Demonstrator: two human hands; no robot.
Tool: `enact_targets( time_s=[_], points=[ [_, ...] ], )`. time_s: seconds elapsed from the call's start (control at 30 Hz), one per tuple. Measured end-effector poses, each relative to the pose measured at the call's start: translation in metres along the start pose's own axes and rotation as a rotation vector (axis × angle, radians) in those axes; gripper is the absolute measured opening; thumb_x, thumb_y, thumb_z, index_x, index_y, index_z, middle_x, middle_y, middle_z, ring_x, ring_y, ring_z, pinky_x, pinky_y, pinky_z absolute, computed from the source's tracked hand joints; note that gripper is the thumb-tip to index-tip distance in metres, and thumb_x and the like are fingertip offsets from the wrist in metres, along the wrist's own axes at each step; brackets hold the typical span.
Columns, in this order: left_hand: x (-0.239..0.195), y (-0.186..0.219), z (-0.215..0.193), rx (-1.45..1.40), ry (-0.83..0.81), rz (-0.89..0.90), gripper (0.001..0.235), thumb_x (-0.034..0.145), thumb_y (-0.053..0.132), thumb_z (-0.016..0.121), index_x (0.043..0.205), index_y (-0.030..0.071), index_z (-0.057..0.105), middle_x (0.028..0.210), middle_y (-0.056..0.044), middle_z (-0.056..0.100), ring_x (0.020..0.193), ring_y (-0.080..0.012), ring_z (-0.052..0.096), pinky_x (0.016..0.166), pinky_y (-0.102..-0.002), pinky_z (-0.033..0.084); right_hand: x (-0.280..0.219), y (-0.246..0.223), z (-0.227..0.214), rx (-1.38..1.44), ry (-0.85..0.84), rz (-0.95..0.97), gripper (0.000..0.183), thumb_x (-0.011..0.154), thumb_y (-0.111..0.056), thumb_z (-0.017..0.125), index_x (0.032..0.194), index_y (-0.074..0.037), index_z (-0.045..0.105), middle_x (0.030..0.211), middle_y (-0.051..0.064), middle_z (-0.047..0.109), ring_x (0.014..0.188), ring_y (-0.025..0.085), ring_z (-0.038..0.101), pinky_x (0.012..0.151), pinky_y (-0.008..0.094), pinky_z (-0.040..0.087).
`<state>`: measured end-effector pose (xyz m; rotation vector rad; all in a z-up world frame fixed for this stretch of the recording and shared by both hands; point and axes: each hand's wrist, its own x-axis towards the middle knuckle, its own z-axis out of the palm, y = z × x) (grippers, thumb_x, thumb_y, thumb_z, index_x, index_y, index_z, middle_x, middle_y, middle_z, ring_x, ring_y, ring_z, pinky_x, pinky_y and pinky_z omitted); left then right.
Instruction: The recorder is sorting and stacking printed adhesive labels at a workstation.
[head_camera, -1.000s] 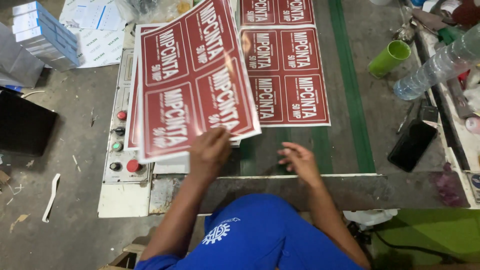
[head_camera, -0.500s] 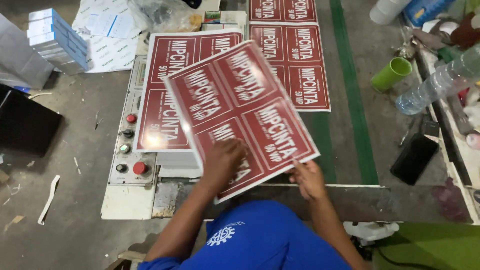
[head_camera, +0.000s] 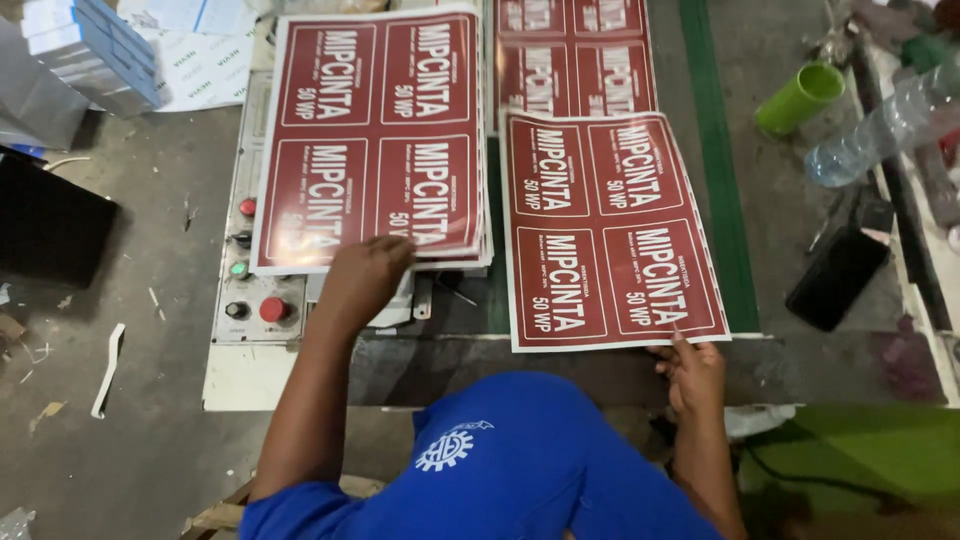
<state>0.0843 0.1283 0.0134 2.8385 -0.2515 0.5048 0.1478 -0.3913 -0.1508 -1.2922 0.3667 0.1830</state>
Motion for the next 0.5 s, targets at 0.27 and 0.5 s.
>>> enact_targets(
  time_s=[0.27,0.5],
  points=[
    [0.014,0.018,-0.034,0.0,0.172,-0.225,0.012,0.094,0.021,0.077,0.095,0.009,0.077,0.094,-0.007,0.078,0.079,-0.0237,0.074,0.067,-0.038,0.057,-0.014,0.006,0.01,-0.091,0.037,0.062,0.024,0.101,-0.017,0.065,0.122,-0.006,0.062,0.106,0.009,0.074,0.082,0.02,0.074,0.055,0.028,0.049],
    [0.006,0.005,-0.032,-0.099,0.042,-0.25,0.015,0.098,0.017,0.073,0.109,0.008,0.077,0.106,-0.01,0.077,0.084,-0.0259,0.075,0.071,-0.038,0.059,0.019,0.008,0.045,-0.154,-0.045,0.062,0.025,0.101,-0.018,0.064,0.122,-0.005,0.061,0.107,0.01,0.074,0.082,0.02,0.074,0.054,0.028,0.049]
  ],
)
